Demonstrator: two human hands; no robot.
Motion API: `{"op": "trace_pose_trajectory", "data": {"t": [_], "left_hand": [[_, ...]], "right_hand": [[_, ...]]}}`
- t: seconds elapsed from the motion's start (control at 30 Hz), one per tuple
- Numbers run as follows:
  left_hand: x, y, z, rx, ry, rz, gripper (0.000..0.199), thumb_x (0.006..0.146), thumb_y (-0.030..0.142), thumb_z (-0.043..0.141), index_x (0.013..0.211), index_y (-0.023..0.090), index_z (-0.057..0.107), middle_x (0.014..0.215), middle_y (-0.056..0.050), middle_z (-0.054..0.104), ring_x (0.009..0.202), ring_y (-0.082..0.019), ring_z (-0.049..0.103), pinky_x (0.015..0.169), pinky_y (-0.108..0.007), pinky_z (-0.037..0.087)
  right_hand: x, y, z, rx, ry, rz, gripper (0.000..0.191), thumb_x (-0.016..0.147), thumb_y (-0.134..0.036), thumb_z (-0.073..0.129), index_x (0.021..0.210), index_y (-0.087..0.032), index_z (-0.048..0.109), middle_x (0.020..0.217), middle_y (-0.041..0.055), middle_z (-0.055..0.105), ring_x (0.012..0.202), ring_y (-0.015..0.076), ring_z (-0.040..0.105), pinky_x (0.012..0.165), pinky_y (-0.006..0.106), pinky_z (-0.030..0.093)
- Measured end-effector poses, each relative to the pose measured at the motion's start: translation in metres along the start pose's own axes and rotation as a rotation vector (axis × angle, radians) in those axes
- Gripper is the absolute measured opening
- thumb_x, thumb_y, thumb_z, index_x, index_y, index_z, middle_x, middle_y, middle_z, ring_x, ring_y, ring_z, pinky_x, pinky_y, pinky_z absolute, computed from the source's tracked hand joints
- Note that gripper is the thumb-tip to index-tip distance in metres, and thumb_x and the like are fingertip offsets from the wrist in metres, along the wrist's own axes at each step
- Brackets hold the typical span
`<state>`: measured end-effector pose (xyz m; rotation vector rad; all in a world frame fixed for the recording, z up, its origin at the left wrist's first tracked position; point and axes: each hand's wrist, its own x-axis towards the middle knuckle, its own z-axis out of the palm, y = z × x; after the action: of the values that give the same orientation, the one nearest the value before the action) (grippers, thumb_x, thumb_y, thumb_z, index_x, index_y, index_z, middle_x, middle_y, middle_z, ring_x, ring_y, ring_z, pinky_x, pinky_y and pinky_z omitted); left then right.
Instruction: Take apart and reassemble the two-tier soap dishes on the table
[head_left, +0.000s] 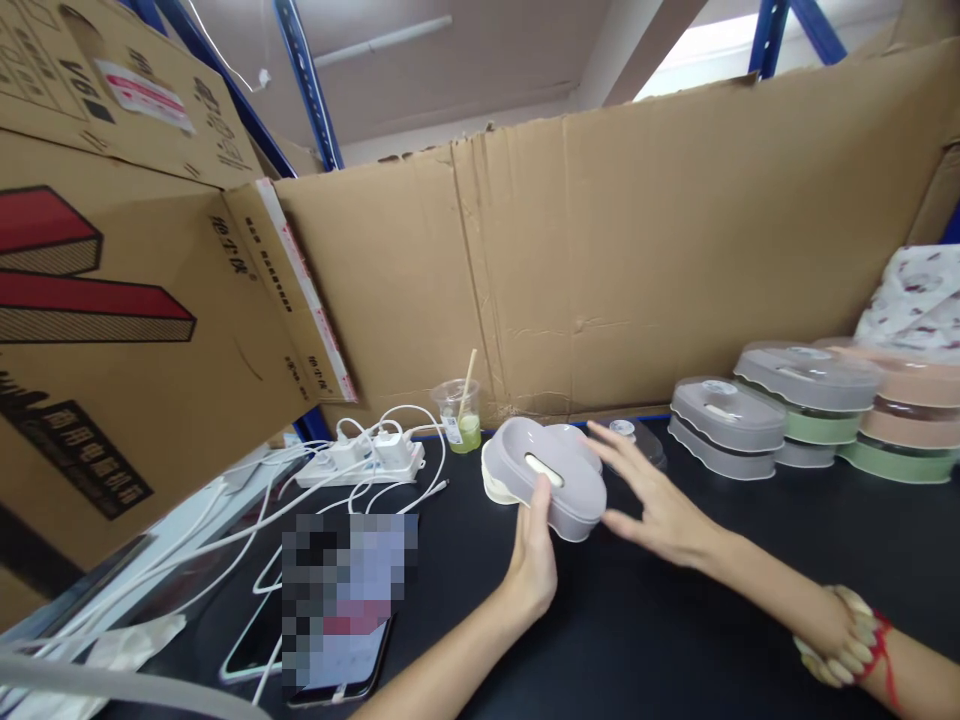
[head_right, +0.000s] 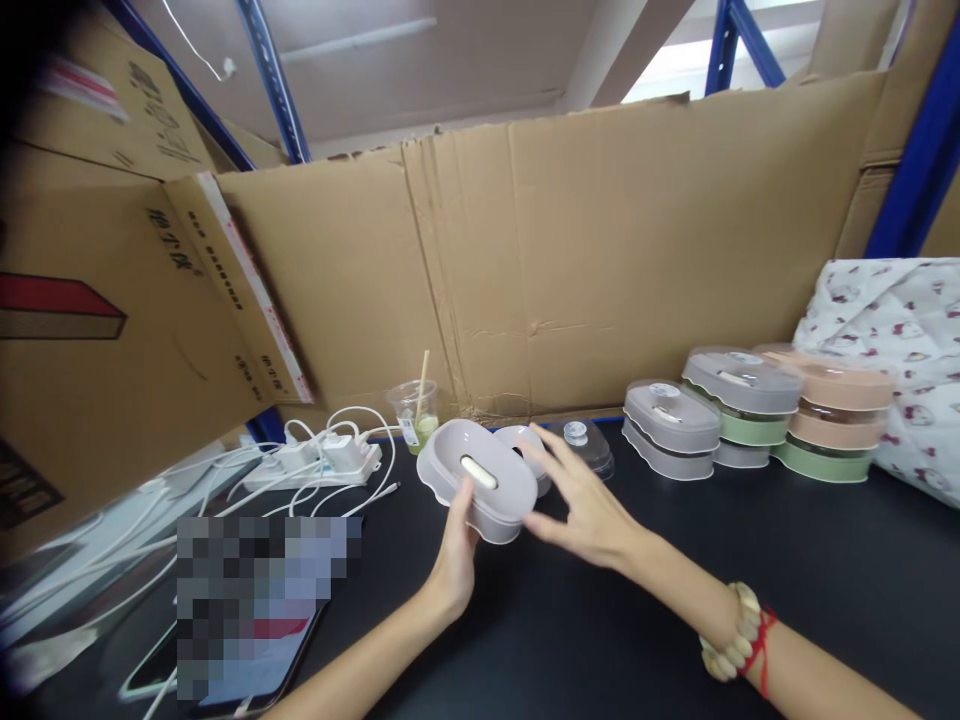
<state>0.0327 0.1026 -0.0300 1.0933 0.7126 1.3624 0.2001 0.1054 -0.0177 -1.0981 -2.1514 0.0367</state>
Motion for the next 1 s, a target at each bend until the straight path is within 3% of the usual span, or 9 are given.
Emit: {"op": "trace_pose_trajectory", "data": {"t": [0.13, 0.23, 0.43, 0.5, 0.57, 0.67, 0.73, 0.83, 1.0], "left_hand": [[-0.008, 0.0, -0.003, 0.205, -0.182, 0.117, 0.074, 0.076, 0.066, 0.048, 0.124, 0.01, 0.048, 0.133, -0.013, 0.042, 0.129, -0.027, 0.03, 0.109, -0.037, 0.024], [-0.006, 0.003, -0.004, 0.285, -0.266, 0.154, 0.077, 0.077, 0.071, 0.042, 0.124, 0.011, 0.049, 0.128, -0.015, 0.046, 0.124, -0.028, 0.037, 0.107, -0.039, 0.027], [-0.003, 0.006, 0.001, 0.192, -0.245, 0.152, 0.084, 0.073, 0.074, 0.046, 0.13, 0.014, 0.041, 0.134, -0.014, 0.039, 0.126, -0.027, 0.034, 0.106, -0.036, 0.03], [-0.002, 0.005, 0.001, 0.146, -0.197, 0.109, 0.088, 0.069, 0.075, 0.05, 0.13, 0.013, 0.041, 0.135, -0.014, 0.039, 0.127, -0.027, 0.034, 0.106, -0.035, 0.031], [0.0, 0.004, 0.001, 0.098, -0.118, 0.066, 0.088, 0.066, 0.076, 0.053, 0.126, 0.012, 0.045, 0.131, -0.015, 0.043, 0.126, -0.028, 0.035, 0.105, -0.035, 0.031], [0.008, 0.007, 0.0, -0.021, -0.002, 0.0, 0.079, 0.069, 0.074, 0.049, 0.115, 0.011, 0.052, 0.114, -0.015, 0.057, 0.115, -0.03, 0.048, 0.093, -0.036, 0.044], [0.014, 0.016, -0.001, -0.075, 0.054, -0.077, 0.072, 0.077, 0.072, 0.039, 0.108, 0.009, 0.053, 0.096, -0.015, 0.063, 0.094, -0.029, 0.06, 0.072, -0.034, 0.054], [0.024, 0.031, -0.004, -0.048, 0.148, -0.148, 0.065, 0.087, 0.063, 0.029, 0.101, 0.004, 0.053, 0.074, -0.014, 0.064, 0.056, -0.021, 0.062, 0.046, -0.026, 0.05], [0.034, 0.042, -0.011, 0.004, 0.317, -0.187, 0.044, 0.096, 0.042, 0.027, 0.102, 0.006, 0.05, 0.058, -0.007, 0.059, 0.037, -0.013, 0.053, 0.04, -0.021, 0.044]], "right_hand": [[-0.005, -0.02, 0.009, 0.126, -0.17, 0.017, 0.071, 0.08, -0.061, 0.044, 0.141, -0.029, 0.027, 0.15, 0.0097, 0.01, 0.134, 0.0301, 0.02, 0.1, 0.047, 0.035], [-0.006, -0.02, 0.012, 0.217, -0.146, 0.043, 0.067, 0.081, -0.061, 0.042, 0.139, -0.028, 0.032, 0.149, 0.0086, 0.014, 0.136, 0.0301, 0.014, 0.103, 0.048, 0.03], [-0.006, -0.017, 0.018, 0.39, -0.052, 0.152, 0.073, 0.078, -0.068, 0.04, 0.136, -0.023, 0.039, 0.145, 0.0128, 0.025, 0.135, 0.031, 0.018, 0.103, 0.052, 0.026], [-0.006, -0.019, 0.019, 0.442, -0.017, 0.208, 0.076, 0.076, -0.071, 0.039, 0.131, -0.019, 0.046, 0.142, 0.0146, 0.031, 0.132, 0.0321, 0.024, 0.103, 0.051, 0.026], [-0.004, -0.022, 0.019, 0.518, 0.032, 0.275, 0.079, 0.076, -0.074, 0.033, 0.127, -0.016, 0.05, 0.134, 0.0164, 0.042, 0.122, 0.0312, 0.041, 0.1, 0.049, 0.033], [0.001, -0.023, 0.015, 0.586, 0.1, 0.364, 0.08, 0.076, -0.075, 0.028, 0.125, -0.015, 0.049, 0.115, 0.016, 0.056, 0.084, 0.0236, 0.061, 0.073, 0.04, 0.052], [0.006, -0.02, 0.011, 0.497, 0.202, 0.39, 0.073, 0.072, -0.072, 0.042, 0.117, -0.016, 0.054, 0.108, 0.0139, 0.059, 0.074, 0.0206, 0.06, 0.059, 0.034, 0.052], [0.012, -0.012, 0.008, 0.303, 0.391, 0.408, 0.055, 0.06, -0.061, 0.062, 0.093, -0.018, 0.064, 0.1, 0.011, 0.061, 0.081, 0.0223, 0.059, 0.059, 0.033, 0.051], [0.014, 0.0, 0.011, 0.294, 0.479, 0.494, 0.052, 0.053, -0.059, 0.064, 0.083, -0.016, 0.069, 0.094, 0.0121, 0.062, 0.057, 0.0161, 0.055, 0.049, 0.033, 0.05]]}}
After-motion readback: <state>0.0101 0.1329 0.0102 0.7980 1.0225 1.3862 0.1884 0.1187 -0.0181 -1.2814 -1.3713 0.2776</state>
